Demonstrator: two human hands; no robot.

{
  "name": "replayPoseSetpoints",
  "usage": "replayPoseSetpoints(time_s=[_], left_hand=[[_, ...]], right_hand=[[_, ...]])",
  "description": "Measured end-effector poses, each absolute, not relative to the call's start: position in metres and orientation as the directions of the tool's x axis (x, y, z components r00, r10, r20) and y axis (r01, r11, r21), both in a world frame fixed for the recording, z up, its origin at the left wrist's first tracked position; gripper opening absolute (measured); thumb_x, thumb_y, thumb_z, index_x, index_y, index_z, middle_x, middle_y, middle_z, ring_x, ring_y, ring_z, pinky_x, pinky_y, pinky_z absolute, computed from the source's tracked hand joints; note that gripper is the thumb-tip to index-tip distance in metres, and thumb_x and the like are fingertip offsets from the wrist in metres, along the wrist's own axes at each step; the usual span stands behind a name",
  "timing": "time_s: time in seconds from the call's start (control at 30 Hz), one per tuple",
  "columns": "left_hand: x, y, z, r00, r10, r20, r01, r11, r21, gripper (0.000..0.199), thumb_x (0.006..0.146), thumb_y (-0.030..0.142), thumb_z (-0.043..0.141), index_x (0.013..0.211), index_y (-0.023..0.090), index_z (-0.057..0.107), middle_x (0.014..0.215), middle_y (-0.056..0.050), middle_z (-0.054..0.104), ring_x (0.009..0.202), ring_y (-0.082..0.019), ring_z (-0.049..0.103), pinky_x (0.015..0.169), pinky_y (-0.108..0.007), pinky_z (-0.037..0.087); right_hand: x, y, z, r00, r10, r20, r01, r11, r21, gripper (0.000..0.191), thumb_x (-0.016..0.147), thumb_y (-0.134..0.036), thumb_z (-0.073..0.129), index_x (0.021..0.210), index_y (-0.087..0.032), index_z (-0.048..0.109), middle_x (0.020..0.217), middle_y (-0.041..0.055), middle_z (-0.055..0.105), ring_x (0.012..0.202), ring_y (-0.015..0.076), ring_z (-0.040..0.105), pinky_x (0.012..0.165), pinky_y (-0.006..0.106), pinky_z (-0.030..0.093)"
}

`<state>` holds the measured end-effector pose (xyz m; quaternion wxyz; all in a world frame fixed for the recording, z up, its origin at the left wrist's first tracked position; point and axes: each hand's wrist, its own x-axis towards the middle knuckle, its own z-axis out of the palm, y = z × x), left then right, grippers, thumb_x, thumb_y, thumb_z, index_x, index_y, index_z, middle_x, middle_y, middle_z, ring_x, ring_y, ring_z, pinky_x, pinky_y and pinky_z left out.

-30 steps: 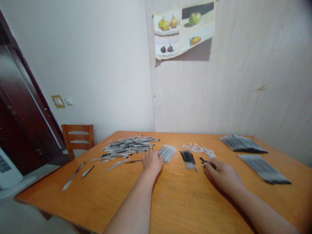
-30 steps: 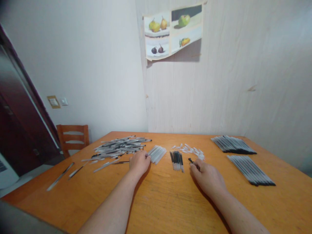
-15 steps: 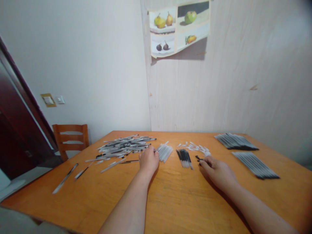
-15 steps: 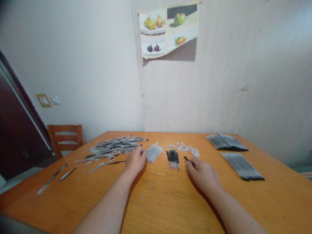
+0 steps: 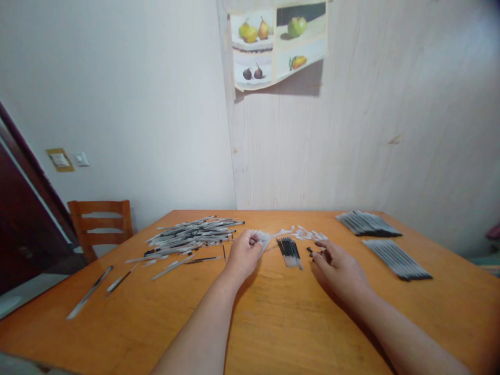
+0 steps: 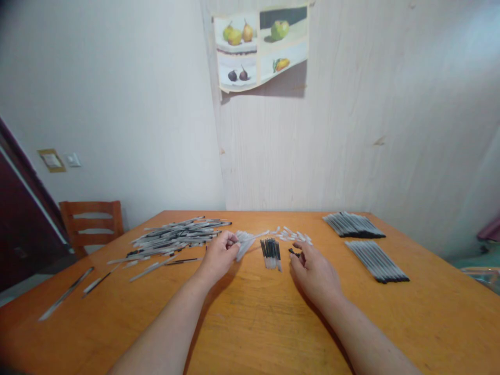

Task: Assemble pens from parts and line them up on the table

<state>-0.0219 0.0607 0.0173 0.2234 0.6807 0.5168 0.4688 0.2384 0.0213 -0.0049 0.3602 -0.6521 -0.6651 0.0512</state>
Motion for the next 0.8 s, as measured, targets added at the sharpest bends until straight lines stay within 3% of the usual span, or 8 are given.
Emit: replayPoseSetpoints(time_s=[0.1,0.23,0.3,0.43,0.6,0.8], left_hand=[[-0.01,0.052,0.021,0.102,0.921,0.376,0.383,-0.385,0.84,0.004,0.078,0.022,0.057,0.082,0.02,0.056,0.072,0.001,0.058,0.067,-0.012,0.052,0.064,-0.023,0.039],[0.002,0.041,0.027,0.179,0.934,0.308,0.288,-0.349,0.892,0.005,0.077,0.022,0.06,0.08,0.02,0.057,0.071,0.002,0.057,0.066,-0.012,0.051,0.064,-0.023,0.038],[0.005,0.037,0.029,0.195,0.943,0.269,0.233,-0.311,0.921,0.007,0.076,0.024,0.061,0.081,0.02,0.058,0.073,0.001,0.058,0.068,-0.012,0.051,0.065,-0.024,0.038],[0.007,0.033,0.034,0.2,0.954,0.223,0.075,-0.242,0.967,0.014,0.075,0.026,0.066,0.085,0.018,0.061,0.081,-0.001,0.062,0.077,-0.013,0.056,0.073,-0.024,0.041],[0.006,0.033,0.037,0.223,0.952,0.21,-0.15,-0.179,0.972,0.025,0.071,0.022,0.072,0.093,0.015,0.065,0.088,-0.004,0.065,0.084,-0.014,0.058,0.081,-0.025,0.042],[0.008,0.031,0.037,0.26,0.943,0.206,-0.161,-0.168,0.973,0.023,0.073,0.028,0.074,0.091,0.015,0.07,0.091,-0.005,0.068,0.088,-0.015,0.06,0.087,-0.026,0.041]], right_hand=[[0.232,0.019,-0.006,0.033,0.854,0.519,0.818,0.276,-0.505,0.055,0.088,-0.035,0.051,0.141,-0.023,0.045,0.118,0.0109,0.062,0.099,0.0238,0.061,0.084,0.036,0.046],[0.227,0.015,-0.005,-0.098,0.803,0.588,0.816,0.403,-0.414,0.062,0.087,-0.033,0.053,0.147,-0.024,0.038,0.142,0.0119,0.048,0.128,0.0286,0.045,0.104,0.044,0.038],[0.226,0.014,-0.006,-0.126,0.8,0.586,0.815,0.42,-0.399,0.053,0.088,-0.032,0.052,0.14,-0.023,0.047,0.136,0.0117,0.053,0.126,0.0286,0.047,0.104,0.045,0.039],[0.225,0.012,-0.005,-0.168,0.841,0.514,0.815,0.412,-0.408,0.03,0.094,-0.032,0.044,0.111,-0.021,0.065,0.105,0.0103,0.065,0.1,0.0243,0.058,0.089,0.038,0.045],[0.216,0.001,0.003,-0.308,0.836,0.454,0.766,0.501,-0.403,0.035,0.099,-0.036,0.035,0.094,-0.019,0.065,0.09,0.0081,0.063,0.086,0.0209,0.056,0.079,0.034,0.043],[0.209,-0.003,0.003,-0.38,0.833,0.402,0.707,0.542,-0.455,0.036,0.1,-0.038,0.033,0.087,-0.02,0.061,0.089,0.0068,0.063,0.086,0.0204,0.055,0.077,0.033,0.041]])
